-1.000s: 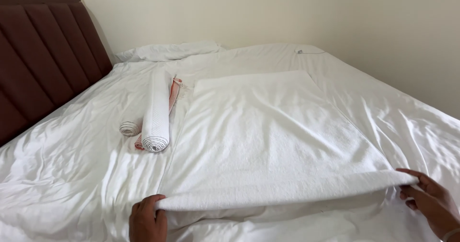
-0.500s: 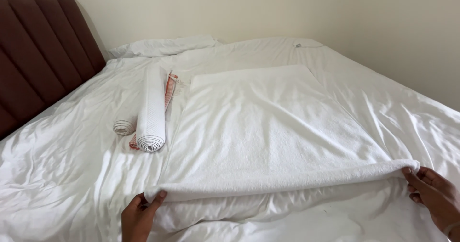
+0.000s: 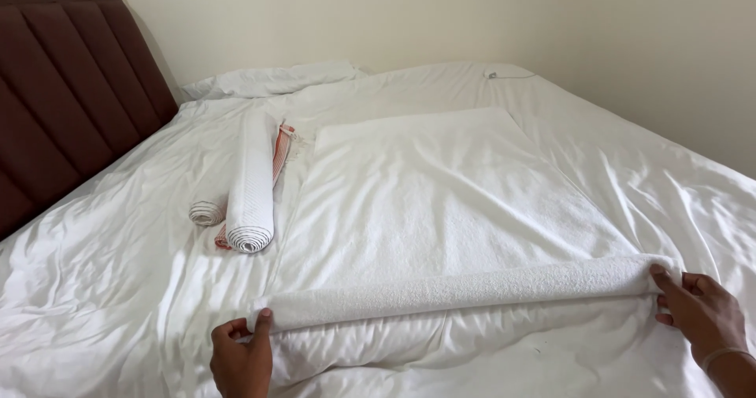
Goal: The person rolls a white towel into a tight cylinder on a bed. The hands smooth the fabric and roll it from one end to the other, completing the roll and leaving it on the bed.
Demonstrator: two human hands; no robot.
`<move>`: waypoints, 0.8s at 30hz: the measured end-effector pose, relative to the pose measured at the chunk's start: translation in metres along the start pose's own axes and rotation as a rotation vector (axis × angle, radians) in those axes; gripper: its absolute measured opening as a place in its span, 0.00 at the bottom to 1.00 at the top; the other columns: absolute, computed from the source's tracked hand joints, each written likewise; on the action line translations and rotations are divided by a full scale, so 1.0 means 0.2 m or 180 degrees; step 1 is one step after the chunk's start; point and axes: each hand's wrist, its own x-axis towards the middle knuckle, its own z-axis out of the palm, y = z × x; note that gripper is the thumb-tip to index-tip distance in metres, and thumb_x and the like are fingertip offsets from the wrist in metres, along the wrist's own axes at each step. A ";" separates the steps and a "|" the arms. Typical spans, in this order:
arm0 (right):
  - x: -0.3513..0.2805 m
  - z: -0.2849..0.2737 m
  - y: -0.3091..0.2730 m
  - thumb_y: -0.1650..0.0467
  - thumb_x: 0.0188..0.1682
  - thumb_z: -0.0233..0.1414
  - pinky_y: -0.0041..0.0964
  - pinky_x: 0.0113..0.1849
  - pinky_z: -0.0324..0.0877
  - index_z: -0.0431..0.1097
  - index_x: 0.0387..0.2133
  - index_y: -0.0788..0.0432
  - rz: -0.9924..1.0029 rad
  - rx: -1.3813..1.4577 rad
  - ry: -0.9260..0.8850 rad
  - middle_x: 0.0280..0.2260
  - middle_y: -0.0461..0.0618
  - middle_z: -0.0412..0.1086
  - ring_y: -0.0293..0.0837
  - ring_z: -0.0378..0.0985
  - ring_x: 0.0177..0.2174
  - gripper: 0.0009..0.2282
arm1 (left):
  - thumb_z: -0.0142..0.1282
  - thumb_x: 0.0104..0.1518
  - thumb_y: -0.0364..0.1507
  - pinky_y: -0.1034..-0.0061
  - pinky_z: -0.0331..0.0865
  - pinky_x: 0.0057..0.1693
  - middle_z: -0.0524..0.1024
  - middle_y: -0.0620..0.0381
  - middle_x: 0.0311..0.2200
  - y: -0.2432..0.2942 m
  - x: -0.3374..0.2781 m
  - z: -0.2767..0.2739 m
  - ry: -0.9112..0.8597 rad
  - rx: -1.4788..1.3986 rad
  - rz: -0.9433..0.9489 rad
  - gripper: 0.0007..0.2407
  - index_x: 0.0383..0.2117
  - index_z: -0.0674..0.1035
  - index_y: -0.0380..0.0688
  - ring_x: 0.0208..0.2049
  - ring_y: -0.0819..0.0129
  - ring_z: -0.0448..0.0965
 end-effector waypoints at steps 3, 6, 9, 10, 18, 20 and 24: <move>0.08 0.02 0.03 0.62 0.53 0.62 0.44 0.40 0.79 0.70 0.52 0.73 0.0004 0.0363 -0.0097 0.40 0.62 0.76 0.50 0.81 0.36 0.25 | 0.69 0.51 0.42 0.61 0.75 0.53 0.80 0.44 0.36 0.00 0.00 0.01 -0.0036 -0.0423 -0.0120 0.25 0.46 0.74 0.35 0.39 0.55 0.83; 0.09 0.03 0.00 0.64 0.52 0.63 0.45 0.38 0.78 0.66 0.55 0.72 -0.0035 0.0687 -0.0124 0.39 0.63 0.76 0.52 0.81 0.35 0.26 | 0.68 0.50 0.32 0.60 0.74 0.56 0.80 0.41 0.38 0.07 -0.06 0.02 0.0010 -0.0582 -0.0478 0.24 0.50 0.70 0.35 0.42 0.50 0.83; 0.05 0.07 -0.04 0.69 0.50 0.64 0.47 0.39 0.78 0.65 0.54 0.72 0.0338 0.0796 0.0158 0.39 0.66 0.74 0.55 0.79 0.34 0.24 | 0.59 0.52 0.27 0.58 0.70 0.57 0.75 0.42 0.48 0.13 -0.18 0.07 0.0974 0.0184 0.1610 0.19 0.51 0.74 0.39 0.52 0.47 0.74; 0.02 0.08 -0.05 0.71 0.51 0.63 0.46 0.39 0.79 0.64 0.54 0.71 0.0300 0.0983 0.0315 0.39 0.66 0.74 0.55 0.79 0.35 0.22 | 0.57 0.52 0.31 0.55 0.65 0.61 0.73 0.42 0.51 0.21 -0.24 0.06 0.0596 0.0111 0.2148 0.19 0.52 0.74 0.41 0.55 0.47 0.72; -0.59 0.33 -0.52 0.61 0.53 0.47 0.52 0.46 0.82 0.74 0.52 0.50 -0.1814 -0.0228 -0.1571 0.58 0.49 0.72 0.52 0.82 0.49 0.17 | 0.47 0.59 0.45 0.44 0.42 0.69 0.67 0.44 0.61 0.18 -0.36 0.33 -0.0456 0.0988 0.3299 0.26 0.61 0.68 0.44 0.66 0.45 0.60; -0.67 0.40 -0.64 0.55 0.56 0.39 0.64 0.60 0.54 0.65 0.60 0.49 -0.3232 -0.1180 -0.2322 0.63 0.55 0.61 0.56 0.56 0.64 0.23 | 0.43 0.60 0.48 0.45 0.40 0.70 0.65 0.45 0.62 0.15 -0.33 0.34 -0.0504 0.1134 0.3322 0.28 0.64 0.66 0.46 0.67 0.47 0.59; -0.20 0.53 -0.56 0.54 0.54 0.22 0.61 0.68 0.36 0.56 0.65 0.38 -0.2988 -0.2897 -0.2788 0.68 0.34 0.55 0.37 0.54 0.68 0.27 | 0.40 0.61 0.48 0.44 0.38 0.69 0.63 0.44 0.64 0.10 -0.27 0.39 -0.0692 0.1266 0.3302 0.28 0.65 0.64 0.47 0.67 0.46 0.57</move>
